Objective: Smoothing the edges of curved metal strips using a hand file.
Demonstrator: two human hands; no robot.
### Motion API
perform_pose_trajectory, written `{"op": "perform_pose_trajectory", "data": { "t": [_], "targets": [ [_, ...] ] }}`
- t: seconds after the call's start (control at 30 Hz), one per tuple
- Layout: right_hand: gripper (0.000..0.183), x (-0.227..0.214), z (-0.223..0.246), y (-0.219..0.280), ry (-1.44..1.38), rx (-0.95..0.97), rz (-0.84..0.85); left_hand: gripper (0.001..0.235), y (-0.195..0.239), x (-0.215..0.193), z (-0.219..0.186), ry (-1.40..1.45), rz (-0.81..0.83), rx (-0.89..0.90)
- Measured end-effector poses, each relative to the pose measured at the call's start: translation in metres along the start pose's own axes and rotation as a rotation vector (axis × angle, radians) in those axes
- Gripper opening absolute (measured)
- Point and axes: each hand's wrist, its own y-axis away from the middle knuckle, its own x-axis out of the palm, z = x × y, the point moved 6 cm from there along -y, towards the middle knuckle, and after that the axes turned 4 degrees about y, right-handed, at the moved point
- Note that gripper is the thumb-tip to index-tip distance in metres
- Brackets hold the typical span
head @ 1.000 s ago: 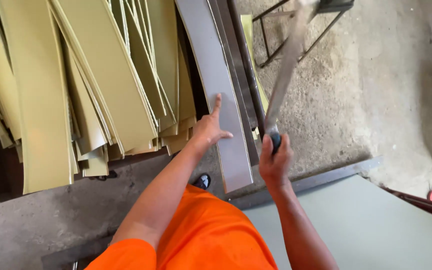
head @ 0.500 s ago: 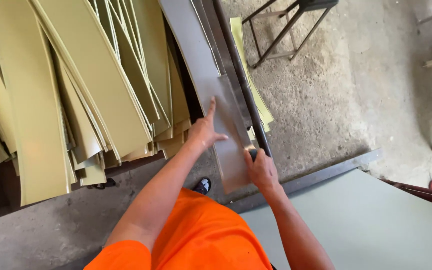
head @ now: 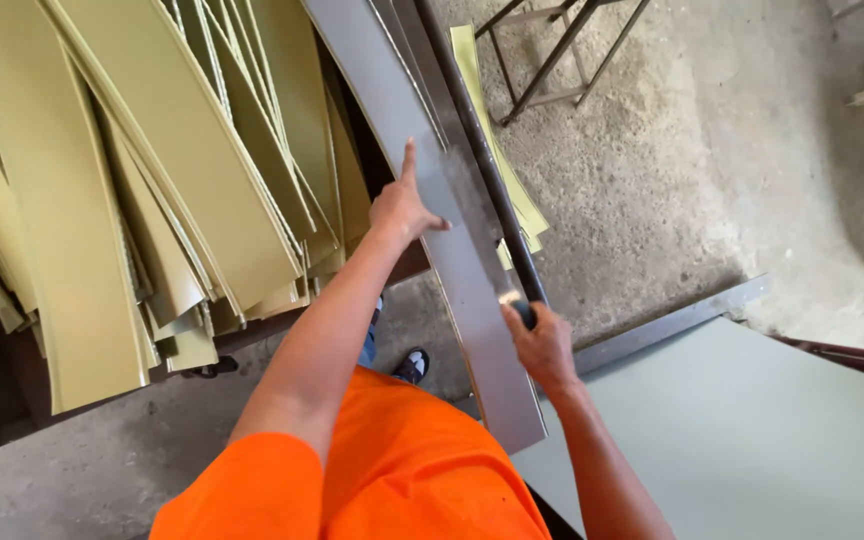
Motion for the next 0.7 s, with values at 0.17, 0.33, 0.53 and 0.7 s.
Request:
{"op": "perform_pose_trajectory", "data": {
  "t": [0.17, 0.33, 0.53, 0.7],
  "targets": [
    [0.031, -0.067, 0.065, 0.008, -0.249, -0.092, -0.218, 0.158, -0.013, 0.013, 0.011, -0.166, 0.038, 0.037],
    [0.034, -0.062, 0.05, 0.002, -0.708, -0.221, -0.304, 0.157, -0.019, 0.022, 0.02, -0.2, 0.043, 0.068],
    [0.046, 0.042, -0.042, -0.028, 0.423, -0.27, -0.173, 0.157, -0.005, 0.013, 0.016, -0.246, 0.058, 0.036],
    [0.04, -0.037, 0.067, -0.011, -0.061, -0.062, -0.127, 0.158, -0.018, 0.017, 0.02, -0.229, 0.034, 0.075]
  ]
}}
